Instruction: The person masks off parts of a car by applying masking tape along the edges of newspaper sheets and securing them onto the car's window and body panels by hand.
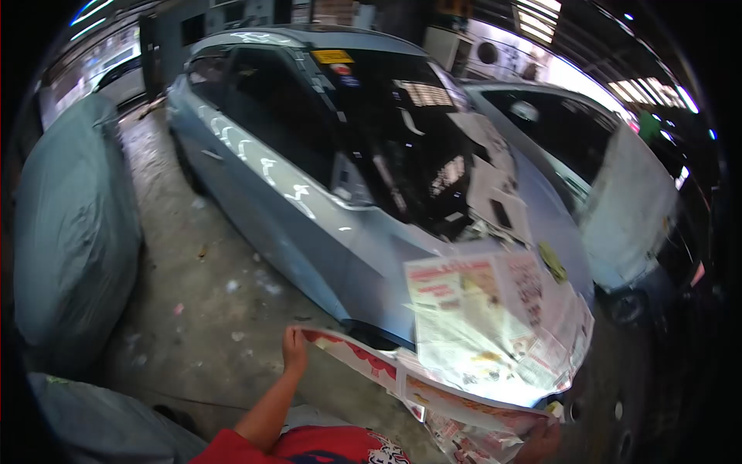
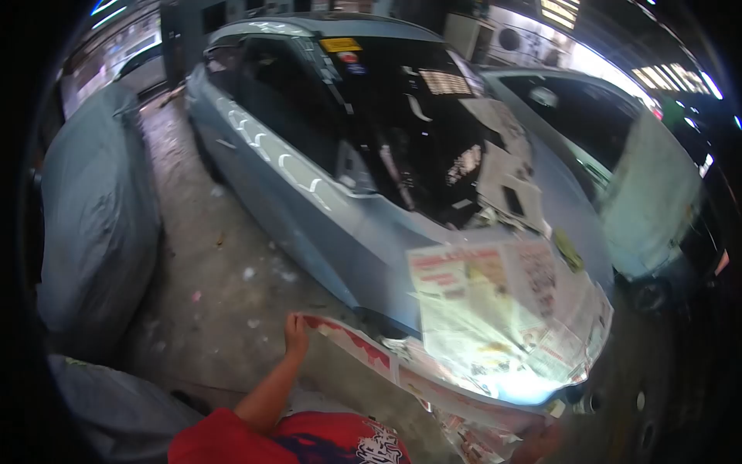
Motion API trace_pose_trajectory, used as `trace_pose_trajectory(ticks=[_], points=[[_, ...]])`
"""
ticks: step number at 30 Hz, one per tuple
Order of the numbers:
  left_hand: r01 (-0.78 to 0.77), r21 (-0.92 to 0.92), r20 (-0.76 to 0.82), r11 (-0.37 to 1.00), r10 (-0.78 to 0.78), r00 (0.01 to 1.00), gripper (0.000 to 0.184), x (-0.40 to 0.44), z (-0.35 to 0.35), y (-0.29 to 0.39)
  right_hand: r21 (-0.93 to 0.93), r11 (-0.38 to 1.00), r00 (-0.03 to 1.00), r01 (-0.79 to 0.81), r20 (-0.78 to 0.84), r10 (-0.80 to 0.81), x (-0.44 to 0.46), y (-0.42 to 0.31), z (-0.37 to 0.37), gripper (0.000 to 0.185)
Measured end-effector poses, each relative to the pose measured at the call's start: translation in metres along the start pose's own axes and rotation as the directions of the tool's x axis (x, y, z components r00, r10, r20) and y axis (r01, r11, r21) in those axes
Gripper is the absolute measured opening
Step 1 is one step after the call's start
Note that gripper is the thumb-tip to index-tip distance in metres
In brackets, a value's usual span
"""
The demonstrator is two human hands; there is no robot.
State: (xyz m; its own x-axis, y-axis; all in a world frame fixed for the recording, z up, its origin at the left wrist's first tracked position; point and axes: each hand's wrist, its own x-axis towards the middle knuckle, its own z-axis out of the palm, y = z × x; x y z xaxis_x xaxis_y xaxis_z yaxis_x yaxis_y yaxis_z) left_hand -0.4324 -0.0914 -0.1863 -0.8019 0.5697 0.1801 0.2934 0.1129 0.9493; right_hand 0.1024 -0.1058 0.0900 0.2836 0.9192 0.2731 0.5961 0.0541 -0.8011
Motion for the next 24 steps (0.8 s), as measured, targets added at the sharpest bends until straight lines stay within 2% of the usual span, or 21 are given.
trace_pose_trajectory(ticks=[2, 4, 5, 6, 7, 9, 10, 13, 14, 16, 19, 20, 23, 24], points=[[0.222, 0.027, -0.022, 0.975, -0.222, 0.975, 0.023, 0.016, -0.058, -0.049, 0.065, 0.995, 0.981, 0.081, 0.17, -0.091, 0.004, -0.012, 0.065, 0.022], [0.185, 0.152, -0.167, 0.971, -0.159, 0.973, 0.022, 0.035, -0.111, -0.118, 0.051, 0.993, 0.932, 0.105, 0.343, -0.116, 0.002, -0.063, 0.132, 0.02], [0.286, 0.072, -0.234, 0.955, -0.263, 0.936, 0.022, 0.048, -0.139, -0.141, 0.046, 0.992, 0.895, 0.121, 0.427, -0.129, -0.001, -0.087, 0.165, 0.019], [0.376, -0.019, -0.286, 0.926, -0.366, 0.886, 0.021, 0.06, -0.166, -0.16, 0.145, 0.968, 0.852, 0.205, 0.461, -0.249, -0.003, -0.101, 0.199, 0.016], [0.452, -0.119, -0.321, 0.884, -0.466, 0.825, 0.021, 0.071, -0.189, -0.175, 0.093, 0.95, 0.815, 0.298, 0.494, -0.304, -0.004, -0.119, 0.228, 0.015], [0.452, -0.376, -0.372, 0.809, -0.579, 0.726, 0.018, 0.094, -0.239, -0.204, 0.285, 0.926, 0.759, 0.249, 0.536, -0.369, -0.009, -0.154, 0.282, 0.015], [0.429, -0.494, -0.375, 0.756, -0.631, 0.68, 0.017, 0.115, -0.256, -0.205, 0.246, 0.914, 0.706, 0.322, 0.581, -0.405, -0.012, -0.189, 0.298, 0.015], [0.424, -0.494, -0.474, 0.759, -0.644, 0.601, 0.015, 0.161, -0.303, -0.193, 0.098, 0.948, 0.609, 0.304, 0.745, -0.273, -0.016, -0.244, 0.344, 0.012], [0.421, -0.446, -0.515, 0.79, -0.611, 0.601, 0.012, 0.18, -0.314, -0.192, 0.134, 0.935, 0.583, 0.33, 0.75, -0.313, -0.016, -0.25, 0.361, 0.013], [0.327, -0.464, -0.558, 0.823, -0.559, 0.614, 0.011, 0.216, -0.335, -0.205, 0.188, 0.909, 0.536, 0.371, 0.756, -0.375, -0.015, -0.256, 0.386, 0.013], [0.201, -0.446, -0.627, 0.872, -0.464, 0.626, 0.01, 0.278, -0.334, -0.203, 0.128, 0.906, 0.49, 0.403, 0.807, -0.331, -0.003, -0.265, 0.419, 0.015], [0.163, -0.41, -0.655, 0.897, -0.414, 0.632, 0.01, 0.301, -0.334, -0.204, 0.055, 0.947, 0.48, 0.316, 0.852, -0.21, 0.005, -0.275, 0.426, 0.016], [0.122, -0.361, -0.675, 0.924, -0.35, 0.649, 0.01, 0.37, -0.326, -0.196, 0.135, 0.926, 0.562, 0.354, 0.76, -0.326, 0.019, -0.269, 0.461, 0.017], [0.085, -0.362, -0.685, 0.928, -0.327, 0.65, 0.01, 0.391, -0.322, -0.19, 0.093, 0.958, 0.568, 0.271, 0.788, -0.237, 0.029, -0.281, 0.47, 0.018]])
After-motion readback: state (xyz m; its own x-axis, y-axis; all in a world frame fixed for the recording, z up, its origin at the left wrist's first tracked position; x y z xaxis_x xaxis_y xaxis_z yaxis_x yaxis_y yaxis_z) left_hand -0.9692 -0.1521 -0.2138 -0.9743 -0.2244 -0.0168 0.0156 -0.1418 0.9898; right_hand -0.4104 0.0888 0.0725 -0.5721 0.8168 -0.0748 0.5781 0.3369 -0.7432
